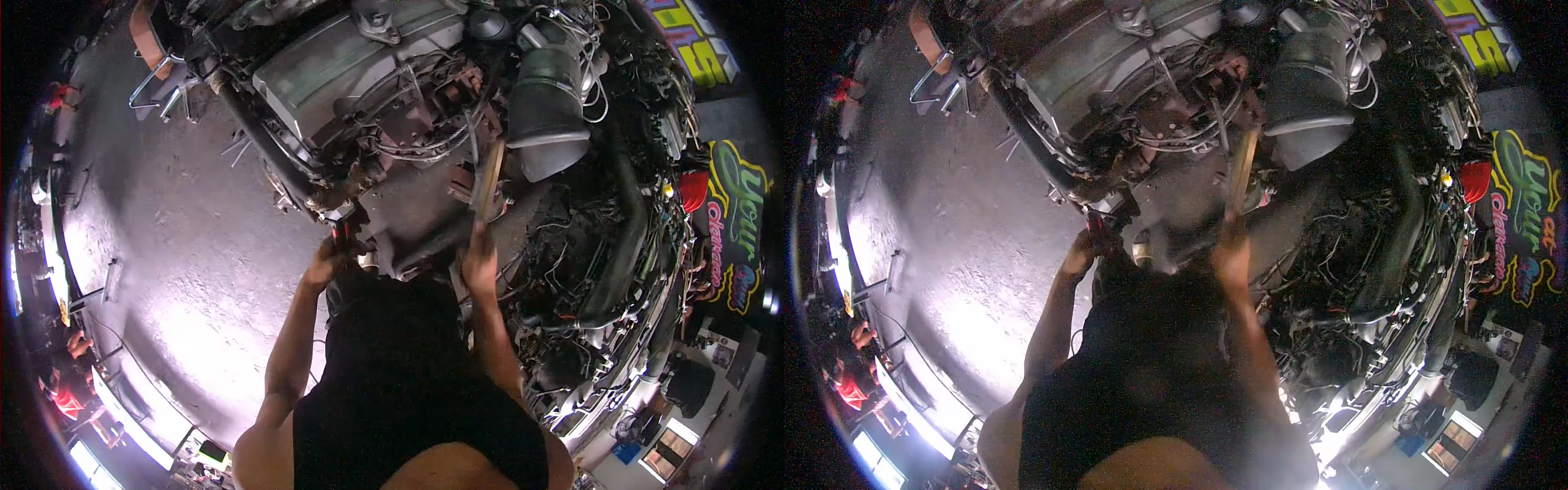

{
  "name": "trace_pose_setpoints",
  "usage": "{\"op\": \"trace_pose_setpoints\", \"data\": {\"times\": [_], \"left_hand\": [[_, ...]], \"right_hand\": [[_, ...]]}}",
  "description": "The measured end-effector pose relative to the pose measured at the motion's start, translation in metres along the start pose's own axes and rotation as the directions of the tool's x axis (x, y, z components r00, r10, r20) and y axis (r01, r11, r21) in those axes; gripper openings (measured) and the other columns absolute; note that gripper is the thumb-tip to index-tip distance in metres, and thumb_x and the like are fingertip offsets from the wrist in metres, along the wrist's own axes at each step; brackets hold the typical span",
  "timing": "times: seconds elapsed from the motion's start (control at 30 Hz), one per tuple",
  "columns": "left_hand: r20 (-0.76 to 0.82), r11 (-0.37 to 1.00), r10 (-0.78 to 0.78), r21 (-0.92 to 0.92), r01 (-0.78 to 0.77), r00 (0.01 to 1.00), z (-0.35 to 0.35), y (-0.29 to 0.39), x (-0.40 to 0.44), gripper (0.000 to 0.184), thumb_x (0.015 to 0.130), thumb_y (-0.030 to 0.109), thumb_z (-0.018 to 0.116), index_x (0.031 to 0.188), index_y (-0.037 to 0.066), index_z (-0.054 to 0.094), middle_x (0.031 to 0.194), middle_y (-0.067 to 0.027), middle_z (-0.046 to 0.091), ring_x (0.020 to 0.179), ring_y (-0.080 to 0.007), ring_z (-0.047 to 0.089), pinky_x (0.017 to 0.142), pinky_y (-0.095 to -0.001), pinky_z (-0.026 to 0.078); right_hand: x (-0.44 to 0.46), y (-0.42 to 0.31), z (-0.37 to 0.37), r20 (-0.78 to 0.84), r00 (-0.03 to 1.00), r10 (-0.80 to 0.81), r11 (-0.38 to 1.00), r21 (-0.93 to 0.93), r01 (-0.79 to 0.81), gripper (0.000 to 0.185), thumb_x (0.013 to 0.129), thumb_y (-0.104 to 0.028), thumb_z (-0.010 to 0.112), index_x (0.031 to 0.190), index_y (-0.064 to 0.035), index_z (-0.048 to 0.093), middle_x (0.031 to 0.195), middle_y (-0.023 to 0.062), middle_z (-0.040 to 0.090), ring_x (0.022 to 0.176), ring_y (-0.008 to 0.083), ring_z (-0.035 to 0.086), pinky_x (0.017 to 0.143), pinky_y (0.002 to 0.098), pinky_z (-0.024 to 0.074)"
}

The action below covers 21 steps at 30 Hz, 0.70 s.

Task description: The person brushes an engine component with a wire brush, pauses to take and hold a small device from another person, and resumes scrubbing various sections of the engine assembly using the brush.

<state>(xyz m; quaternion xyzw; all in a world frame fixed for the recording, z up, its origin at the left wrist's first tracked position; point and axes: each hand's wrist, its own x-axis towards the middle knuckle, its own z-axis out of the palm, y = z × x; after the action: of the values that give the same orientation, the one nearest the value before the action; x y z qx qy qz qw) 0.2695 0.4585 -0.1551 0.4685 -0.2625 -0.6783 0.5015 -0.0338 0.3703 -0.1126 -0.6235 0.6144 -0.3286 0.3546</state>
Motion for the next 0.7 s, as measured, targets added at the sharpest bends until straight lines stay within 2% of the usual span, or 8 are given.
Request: {"op": "trace_pose_setpoints", "data": {"times": [0.13, 0.2, 0.23, 0.27, 0.43, 0.63, 0.67, 0.7], "left_hand": [[-0.038, 0.996, 0.001, 0.089, 0.003, 0.999, -0.017, -0.019, -0.001, 0.028, 0.078, 0.013, 0.063, 0.103, 0.002, 0.055, 0.094, -0.0080, 0.063, 0.089, -0.0197, 0.060, 0.082, -0.0324, 0.045], [-0.057, 0.996, 0.017, 0.084, -0.012, 0.998, -0.022, -0.015, 0.001, 0.028, 0.078, 0.012, 0.064, 0.103, 0.002, 0.056, 0.094, -0.0079, 0.063, 0.088, -0.0189, 0.059, 0.082, -0.0320, 0.045], [-0.087, 0.996, 0.007, 0.086, 0.000, 0.996, -0.021, -0.016, 0.000, 0.028, 0.079, 0.012, 0.064, 0.103, 0.002, 0.056, 0.094, -0.0077, 0.063, 0.087, -0.0183, 0.059, 0.081, -0.0318, 0.046], [-0.117, 0.996, -0.010, 0.085, 0.020, 0.993, -0.020, -0.018, -0.003, 0.027, 0.079, 0.012, 0.064, 0.103, 0.002, 0.056, 0.094, -0.0076, 0.063, 0.087, -0.0177, 0.059, 0.080, -0.0317, 0.046], [-0.145, 0.998, 0.017, 0.068, -0.007, 0.989, -0.024, -0.021, -0.010, 0.026, 0.080, 0.012, 0.065, 0.102, 0.003, 0.057, 0.091, -0.0053, 0.062, 0.085, -0.0159, 0.058, 0.076, -0.0303, 0.045], [-0.130, 0.988, -0.016, 0.149, 0.035, 0.991, -0.029, -0.016, -0.019, 0.022, 0.079, 0.012, 0.065, 0.098, 0.004, 0.057, 0.083, -0.0015, 0.059, 0.078, -0.0136, 0.054, 0.071, -0.0282, 0.043], [-0.162, 0.987, -0.018, 0.157, 0.044, 0.987, -0.028, -0.009, -0.017, 0.022, 0.079, 0.012, 0.065, 0.097, 0.004, 0.056, 0.082, -0.0008, 0.058, 0.076, -0.0133, 0.054, 0.070, -0.0280, 0.043], [-0.169, 0.988, -0.003, 0.152, 0.029, 0.986, -0.031, -0.004, -0.016, 0.022, 0.079, 0.012, 0.065, 0.097, 0.004, 0.056, 0.082, -0.0008, 0.058, 0.076, -0.0133, 0.054, 0.070, -0.0280, 0.043]], "right_hand": [[0.044, -0.050, -0.046, 0.134, 0.974, -0.181, 0.927, 0.355, 0.124, 0.043, 0.093, -0.032, 0.049, 0.119, 0.0014, 0.050, 0.081, 0.0100, 0.056, 0.061, 0.0161, 0.053, 0.054, 0.0292, 0.0453], [0.049, -0.060, -0.067, 0.005, 0.614, -0.789, 0.445, -0.686, 0.576, 0.041, 0.094, -0.031, 0.047, 0.118, 0.0019, 0.050, 0.073, 0.0047, 0.049, 0.056, 0.0125, 0.046, 0.050, 0.0286, 0.0408], [0.026, -0.070, -0.076, -0.155, 0.926, -0.345, 0.938, -0.036, 0.343, 0.031, 0.092, -0.025, 0.049, 0.115, -0.0032, 0.051, 0.085, 0.0063, 0.053, 0.060, 0.0107, 0.047, 0.051, 0.0258, 0.0420], [-0.010, -0.076, -0.085, 0.098, 0.981, 0.168, 0.774, 0.603, -0.193, 0.023, 0.091, -0.019, 0.051, 0.112, -0.0082, 0.053, 0.098, 0.0080, 0.058, 0.064, 0.0089, 0.049, 0.052, 0.0230, 0.0431], [-0.032, 0.036, -0.009, 0.051, 0.996, 0.077, 0.980, -0.190, -0.066, 0.042, 0.094, -0.035, 0.046, 0.122, -0.0036, 0.048, 0.117, 0.0136, 0.057, 0.108, 0.0160, 0.053, 0.082, 0.0305, 0.0456], [0.059, -0.101, -0.046, 0.048, 0.913, 0.406, 0.821, 0.420, -0.387, 0.033, 0.091, -0.044, 0.049, 0.090, -0.0114, 0.055, 0.067, -0.0006, 0.050, 0.049, 0.0079, 0.040, 0.044, 0.0231, 0.0329], [0.068, -0.018, -0.052, -0.231, 0.966, -0.111, 0.988, 0.081, 0.133, 0.031, 0.091, -0.042, 0.049, 0.083, -0.0117, 0.052, 0.061, -0.0008, 0.045, 0.043, 0.0080, 0.039, 0.038, 0.0234, 0.0286], [0.039, -0.081, -0.069, -0.045, 0.952, 0.302, 0.915, 0.293, -0.277, 0.032, 0.096, -0.030, 0.042, 0.100, -0.0016, 0.056, 0.076, 0.0040, 0.054, 0.066, 0.0152, 0.051, 0.059, 0.0282, 0.0421]]}}
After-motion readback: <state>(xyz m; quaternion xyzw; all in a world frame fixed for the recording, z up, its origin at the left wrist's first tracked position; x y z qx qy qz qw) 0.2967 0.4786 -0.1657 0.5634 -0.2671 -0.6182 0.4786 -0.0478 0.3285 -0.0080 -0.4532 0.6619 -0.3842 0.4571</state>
